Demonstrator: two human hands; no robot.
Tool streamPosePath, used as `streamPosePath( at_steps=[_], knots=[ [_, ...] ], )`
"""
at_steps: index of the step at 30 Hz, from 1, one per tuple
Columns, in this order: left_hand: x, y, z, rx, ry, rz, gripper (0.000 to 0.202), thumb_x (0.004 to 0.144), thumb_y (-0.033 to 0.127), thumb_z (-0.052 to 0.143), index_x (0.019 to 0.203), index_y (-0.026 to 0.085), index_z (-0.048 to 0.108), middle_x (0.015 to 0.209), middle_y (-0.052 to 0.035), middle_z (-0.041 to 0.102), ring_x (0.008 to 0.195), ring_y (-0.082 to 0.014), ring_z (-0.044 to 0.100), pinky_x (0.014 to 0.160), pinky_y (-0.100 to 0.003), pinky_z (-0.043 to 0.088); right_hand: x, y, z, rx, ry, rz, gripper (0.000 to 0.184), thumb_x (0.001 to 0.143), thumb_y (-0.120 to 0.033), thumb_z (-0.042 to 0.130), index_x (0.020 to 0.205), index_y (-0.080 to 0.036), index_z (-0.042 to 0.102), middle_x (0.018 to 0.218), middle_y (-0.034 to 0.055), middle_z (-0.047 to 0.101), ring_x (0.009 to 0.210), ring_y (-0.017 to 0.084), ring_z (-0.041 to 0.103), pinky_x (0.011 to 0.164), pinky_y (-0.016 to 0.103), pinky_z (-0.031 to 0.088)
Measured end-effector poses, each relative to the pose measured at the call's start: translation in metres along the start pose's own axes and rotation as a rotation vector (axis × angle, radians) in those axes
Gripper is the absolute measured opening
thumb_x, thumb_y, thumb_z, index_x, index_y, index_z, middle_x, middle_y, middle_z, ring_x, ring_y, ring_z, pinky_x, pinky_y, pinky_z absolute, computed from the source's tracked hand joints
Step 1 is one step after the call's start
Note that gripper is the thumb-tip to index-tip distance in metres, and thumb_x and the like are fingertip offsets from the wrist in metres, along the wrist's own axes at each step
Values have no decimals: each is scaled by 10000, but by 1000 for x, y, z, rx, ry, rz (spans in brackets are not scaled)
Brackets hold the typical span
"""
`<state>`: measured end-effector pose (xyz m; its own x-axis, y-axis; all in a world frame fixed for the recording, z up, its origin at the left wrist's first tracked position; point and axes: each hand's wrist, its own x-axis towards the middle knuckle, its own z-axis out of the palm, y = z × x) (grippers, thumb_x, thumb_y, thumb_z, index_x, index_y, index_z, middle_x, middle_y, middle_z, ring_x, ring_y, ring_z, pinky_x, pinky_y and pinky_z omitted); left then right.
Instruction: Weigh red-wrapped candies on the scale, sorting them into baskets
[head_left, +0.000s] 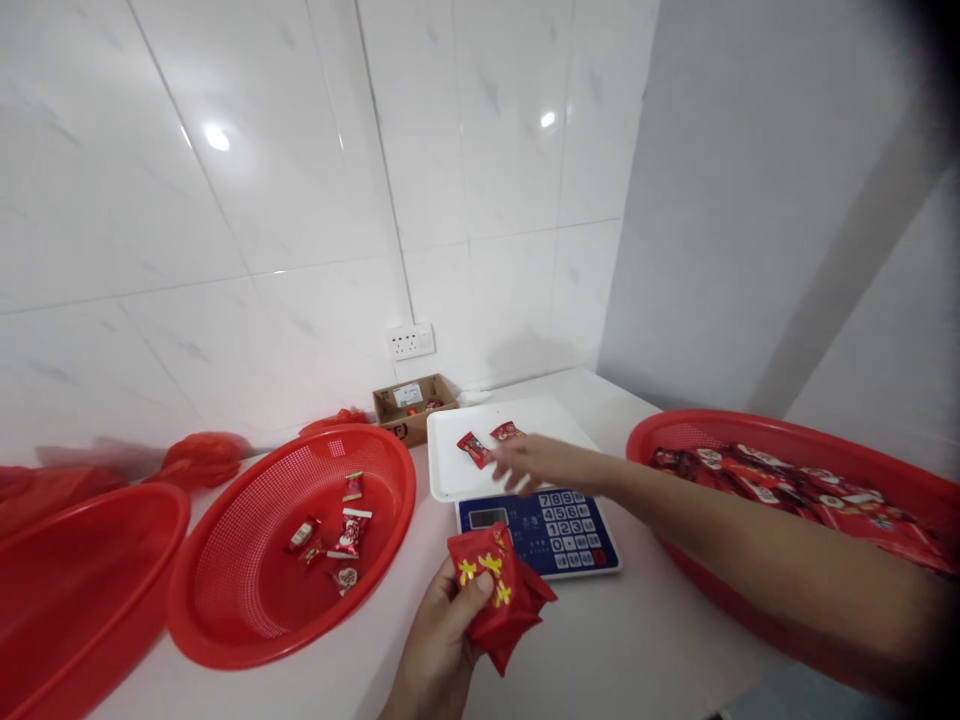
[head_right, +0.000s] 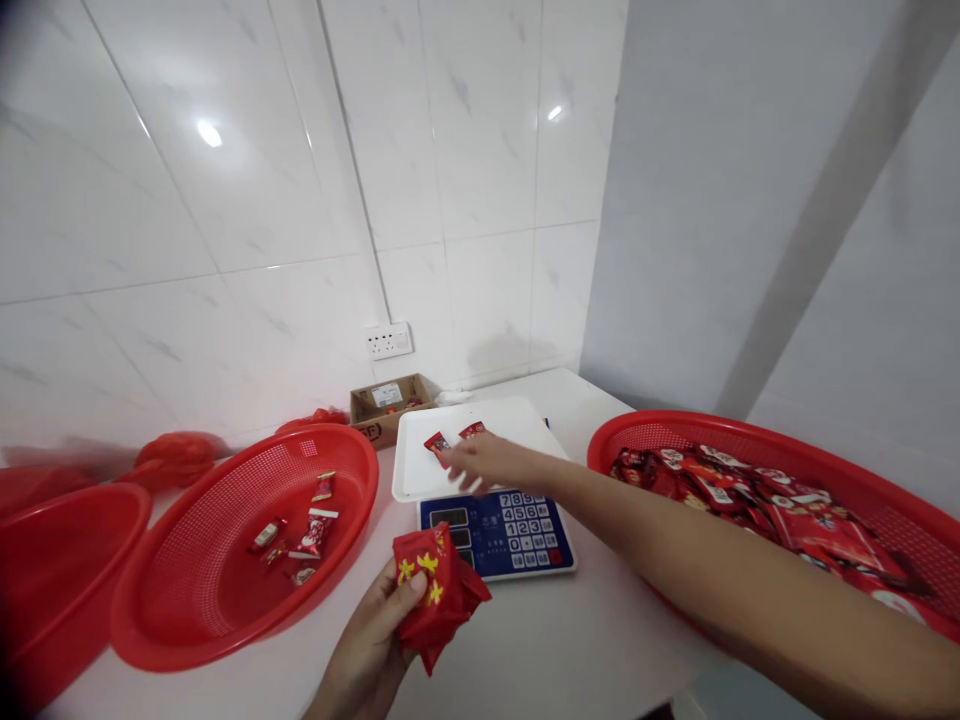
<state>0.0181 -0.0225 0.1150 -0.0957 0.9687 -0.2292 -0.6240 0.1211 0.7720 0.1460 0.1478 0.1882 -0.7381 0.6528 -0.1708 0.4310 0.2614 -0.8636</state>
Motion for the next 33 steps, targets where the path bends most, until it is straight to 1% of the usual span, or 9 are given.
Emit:
streamPosePath(
  at_steps=[2, 4, 7, 12, 17, 21, 25, 28, 33],
  knots=[
    [2, -4, 2, 91, -29, 61, 392, 680, 264, 724, 1020, 127, 588, 906, -97, 687, 764, -189, 637, 688, -281, 479, -25, -1, 17, 26, -242, -51, 358, 783, -463, 527, 990, -190, 629, 916, 50, 651, 748, 149, 595, 611, 245, 476],
    [5, -8, 4, 164, -64, 93, 404, 666, 286, 733, 1009, 124, 594, 920, -100, 681, 791, -206, 631, 717, -306, 476, -42, 1, 28, -12, -301, -74, 265, 738, -357, 598, 946, -201, 646, 820, 12, 648, 685, 122, 577, 590, 222, 457],
    [8, -13, 7, 173, -74, 122, 381, 722, 358, 672, 1025, 147, 580, 974, -96, 662, 856, -218, 616, 758, -319, 463, -46, 9, 26, 19, -207, -42, 223, 709, -290, 611, 898, -178, 650, 775, 4, 643, 661, 119, 574, 597, 231, 464],
    [8, -13, 6, 60, 22, 58, 298, 778, 397, 594, 995, 195, 556, 971, -60, 647, 843, -180, 602, 701, -276, 455, -23, 28, -12, 223, 76, 25, 400, 765, -386, 549, 1111, -186, 569, 1091, 82, 621, 917, 187, 595, 765, 312, 484],
    [5, -15, -2, 65, -13, 38, 317, 661, 282, 707, 939, 201, 577, 972, -48, 630, 802, -179, 594, 650, -270, 462, -21, 41, -25, -251, 264, -17, 479, 754, -363, 563, 1203, -199, 532, 1206, 98, 565, 1061, 258, 521, 934, 407, 375],
    [3, -18, -4, 157, 15, 106, 483, 607, 294, 757, 1037, 228, 547, 1090, -72, 569, 873, -217, 588, 650, -285, 474, -50, 35, 2, -244, 4, -50, 411, 786, -406, 514, 1134, -194, 572, 978, 57, 645, 873, 200, 578, 793, 335, 441],
    [-2, -21, 7, 163, -114, 173, 554, 601, 242, 772, 1090, 250, 510, 1140, -63, 540, 916, -212, 593, 766, -314, 465, -84, 30, 38, 43, -186, -28, 341, 780, -406, 528, 1017, -164, 568, 768, 13, 585, 662, 124, 521, 593, 250, 426],
    [-7, -29, 15, 153, -195, 103, 515, 603, 225, 772, 1041, 238, 502, 1050, -50, 588, 824, -190, 622, 723, -303, 465, -101, 36, 58, 208, -82, -2, 251, 750, -399, 562, 826, -162, 534, 689, -15, 521, 608, 104, 468, 541, 227, 382],
    [-12, -49, 19, 167, -155, -54, 594, 545, 305, 807, 1051, 177, 525, 892, -54, 638, 758, -171, 596, 678, -280, 435, -123, 55, 73, 169, 107, 45, 176, 741, -345, 565, 764, -176, 517, 746, -1, 565, 693, 136, 507, 607, 239, 399]
  ],
)
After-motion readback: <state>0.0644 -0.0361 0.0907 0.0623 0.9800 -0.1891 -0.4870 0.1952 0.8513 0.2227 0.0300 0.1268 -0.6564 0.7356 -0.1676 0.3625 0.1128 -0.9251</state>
